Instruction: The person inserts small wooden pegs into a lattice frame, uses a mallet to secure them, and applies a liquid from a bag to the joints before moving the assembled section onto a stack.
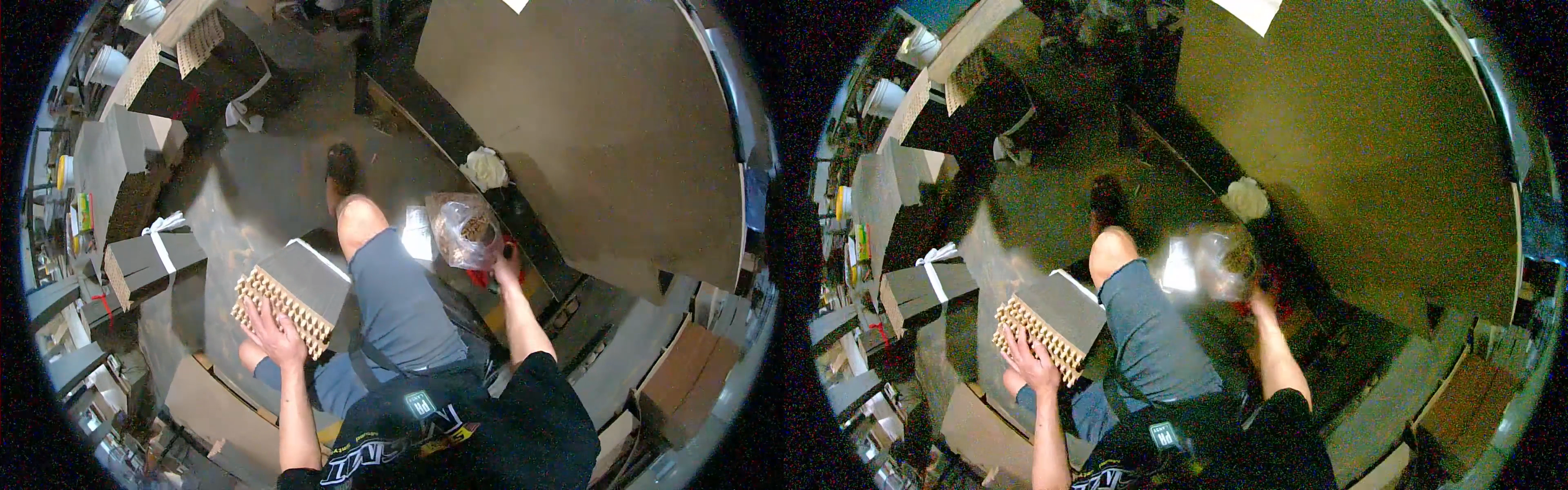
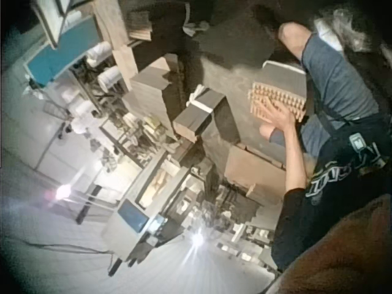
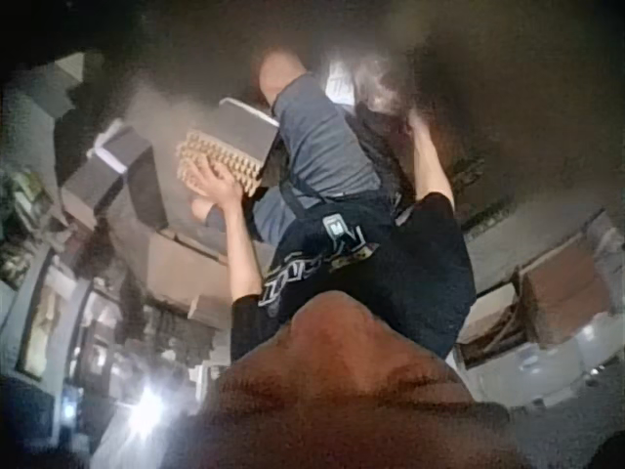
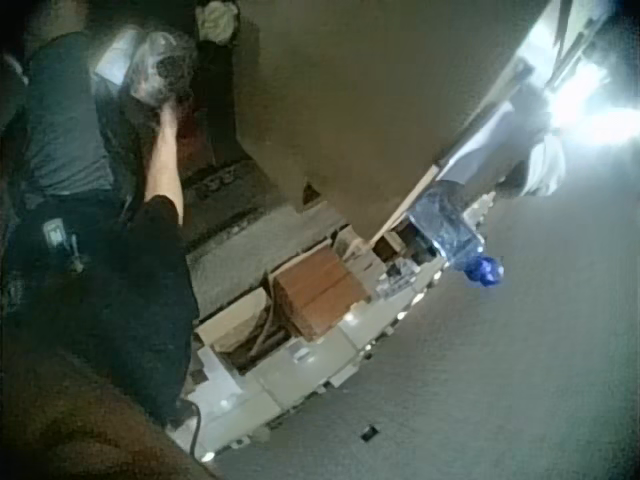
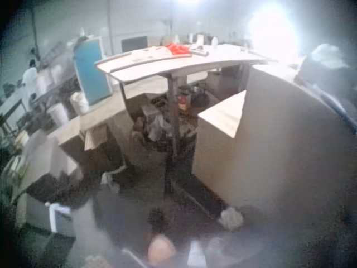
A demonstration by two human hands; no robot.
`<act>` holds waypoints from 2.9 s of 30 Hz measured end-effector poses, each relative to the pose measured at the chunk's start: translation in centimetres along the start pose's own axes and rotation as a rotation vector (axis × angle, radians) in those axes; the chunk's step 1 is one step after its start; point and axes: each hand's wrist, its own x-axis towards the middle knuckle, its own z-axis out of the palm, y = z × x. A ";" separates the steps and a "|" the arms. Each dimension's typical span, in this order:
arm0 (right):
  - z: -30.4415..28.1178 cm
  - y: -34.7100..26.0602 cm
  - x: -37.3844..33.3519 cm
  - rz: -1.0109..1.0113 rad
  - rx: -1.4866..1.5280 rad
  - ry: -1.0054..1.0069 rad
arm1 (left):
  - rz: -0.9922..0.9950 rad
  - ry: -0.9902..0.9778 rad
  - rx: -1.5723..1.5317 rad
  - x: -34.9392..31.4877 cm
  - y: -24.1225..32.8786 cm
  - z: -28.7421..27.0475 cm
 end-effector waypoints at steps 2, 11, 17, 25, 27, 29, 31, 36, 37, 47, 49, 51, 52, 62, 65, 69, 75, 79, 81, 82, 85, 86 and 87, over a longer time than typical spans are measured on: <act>-6.9 4.7 7.2 -0.079 -0.308 0.099 | 0.022 -0.031 -0.042 0.7 0.7 0.9; -9.7 2.2 13.9 -0.622 -1.004 0.130 | 0.004 -0.028 0.001 0.2 -0.3 0.9; -13.5 1.0 16.5 -0.485 -1.090 0.317 | -0.036 -0.020 0.046 -0.2 -1.2 1.0; -6.2 3.9 11.3 -0.570 -0.843 0.249 | -0.071 -0.036 -0.008 0.0 0.2 0.6; -5.1 5.3 10.1 -0.723 -0.643 0.172 | -0.052 -0.040 -0.040 0.3 0.6 1.4; 3.3 -0.9 -0.1 -0.567 -0.462 -0.006 | -0.090 -0.002 0.009 -0.8 -0.6 0.0; 5.5 -4.2 -4.9 -0.743 -0.379 -0.034 | -0.090 0.009 -0.021 -0.9 -0.6 0.3; 10.0 -10.6 -11.4 -0.772 -0.028 -0.134 | -0.039 0.082 -0.075 -0.6 -0.3 0.4; 11.4 -12.4 -13.8 -0.783 0.025 -0.157 | -0.043 0.081 -0.087 -0.6 -0.3 0.1; 22.7 -14.3 -29.0 -0.812 0.072 -0.647 | -0.055 0.038 -0.116 -1.6 -1.7 0.4; 25.7 -11.8 -29.4 -0.711 -0.011 -0.758 | -0.048 0.057 -0.103 -1.8 -1.8 0.4; 28.4 -9.2 -28.8 -0.576 -0.053 -0.838 | -0.074 0.068 -0.153 -1.8 -1.5 -0.1; 29.3 -7.7 -27.6 -0.514 -0.076 -0.865 | -0.077 0.066 -0.169 -1.9 -1.5 -0.1; 32.2 -2.7 -21.7 0.021 -0.171 -1.108 | -0.226 0.295 -0.511 -1.7 -6.7 -1.1; 32.5 -3.8 -23.6 0.035 -0.134 -1.108 | -0.340 0.269 -0.829 -0.4 -10.9 1.8; 34.3 -2.0 -20.8 0.034 -0.282 -0.983 | -0.543 -0.161 -1.419 1.6 -15.7 6.7; 34.6 -0.7 -19.2 0.092 -0.279 -0.886 | -0.533 -0.700 -1.489 7.7 -17.6 7.1; 35.2 -0.7 -19.8 0.200 -0.221 -0.886 | -0.288 -0.929 -1.460 9.1 -20.7 14.3; 35.1 -1.1 -19.6 0.244 -0.164 -0.860 | -0.256 -0.994 -1.358 12.9 -18.7 10.6; 35.3 -1.1 -19.8 0.271 -0.143 -0.864 | -0.247 -1.018 -1.304 13.7 -18.0 9.6; 35.3 -1.5 -19.9 0.345 -0.051 -0.867 | -0.059 -1.092 -1.193 16.0 -17.1 9.2; 35.4 -1.7 -20.2 0.377 -0.003 -0.874 | -0.042 -1.077 -1.211 15.7 -17.5 10.2; 35.4 -1.8 -20.4 0.437 0.097 -0.902 | -0.017 -1.046 -1.245 15.0 -18.4 10.8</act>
